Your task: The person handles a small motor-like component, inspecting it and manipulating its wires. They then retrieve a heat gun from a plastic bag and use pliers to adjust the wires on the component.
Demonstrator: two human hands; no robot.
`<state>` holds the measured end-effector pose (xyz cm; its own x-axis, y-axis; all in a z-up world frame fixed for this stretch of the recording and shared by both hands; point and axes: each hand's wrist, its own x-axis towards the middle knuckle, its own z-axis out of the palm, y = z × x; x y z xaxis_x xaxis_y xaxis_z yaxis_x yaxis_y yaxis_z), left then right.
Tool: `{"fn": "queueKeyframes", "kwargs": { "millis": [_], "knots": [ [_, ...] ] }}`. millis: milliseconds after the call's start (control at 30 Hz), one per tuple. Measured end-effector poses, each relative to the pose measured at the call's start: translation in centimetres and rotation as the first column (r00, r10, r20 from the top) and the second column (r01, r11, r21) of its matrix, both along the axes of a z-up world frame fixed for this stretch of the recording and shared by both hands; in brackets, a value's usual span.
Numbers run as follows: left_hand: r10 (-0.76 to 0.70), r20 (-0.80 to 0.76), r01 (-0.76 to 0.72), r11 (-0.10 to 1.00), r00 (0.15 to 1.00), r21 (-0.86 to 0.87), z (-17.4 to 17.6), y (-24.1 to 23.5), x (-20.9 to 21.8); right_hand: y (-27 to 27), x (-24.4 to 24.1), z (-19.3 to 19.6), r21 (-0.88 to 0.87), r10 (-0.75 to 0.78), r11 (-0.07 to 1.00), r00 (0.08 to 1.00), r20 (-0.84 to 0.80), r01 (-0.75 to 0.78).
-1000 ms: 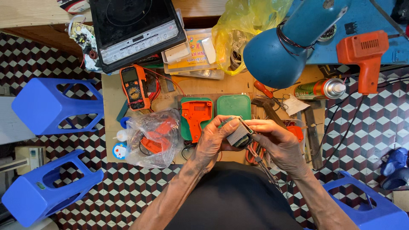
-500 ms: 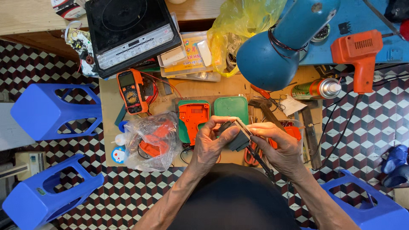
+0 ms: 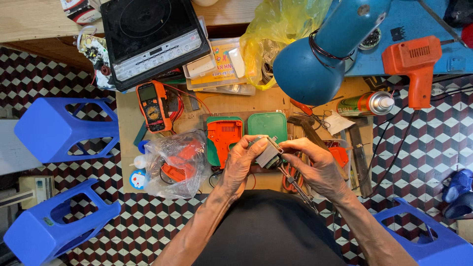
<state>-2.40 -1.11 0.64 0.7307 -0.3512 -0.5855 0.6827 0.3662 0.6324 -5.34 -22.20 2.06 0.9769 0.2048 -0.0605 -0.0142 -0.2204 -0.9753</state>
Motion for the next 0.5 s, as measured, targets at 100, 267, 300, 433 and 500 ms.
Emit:
{"fn": "queueKeyframes", "kwargs": {
  "millis": [100, 267, 300, 433, 500],
  "knots": [
    [-0.001, -0.102, -0.004, 0.999, 0.995, -0.045, -0.9, 0.1, -0.3, -0.2, 0.4, 0.1, -0.034, 0.017, 0.999, 0.993, -0.12, -0.021],
    [-0.08, 0.007, 0.079, 0.993, 0.997, 0.087, -2.9, 0.8, -1.7, -0.2, 0.4, -1.4, 0.083, -0.016, 0.994, 0.836, -0.549, 0.074],
    [-0.115, 0.082, 0.103, 0.986, 0.99, 0.132, -3.4, 0.8, -1.9, 0.0, 0.3, -2.1, 0.089, -0.042, 0.989, 0.805, -0.592, 0.117],
    [-0.197, 0.19, 0.141, 0.952, 0.962, 0.273, -5.3, 0.0, -2.7, 0.4, 0.4, -5.1, 0.155, -0.054, 0.966, 0.746, -0.663, 0.207],
    [-0.192, 0.165, 0.147, 0.956, 0.967, 0.253, -6.0, 0.0, -3.0, 0.1, 0.4, -6.2, 0.165, -0.098, 0.949, 0.749, -0.656, 0.268]
  ]
}}
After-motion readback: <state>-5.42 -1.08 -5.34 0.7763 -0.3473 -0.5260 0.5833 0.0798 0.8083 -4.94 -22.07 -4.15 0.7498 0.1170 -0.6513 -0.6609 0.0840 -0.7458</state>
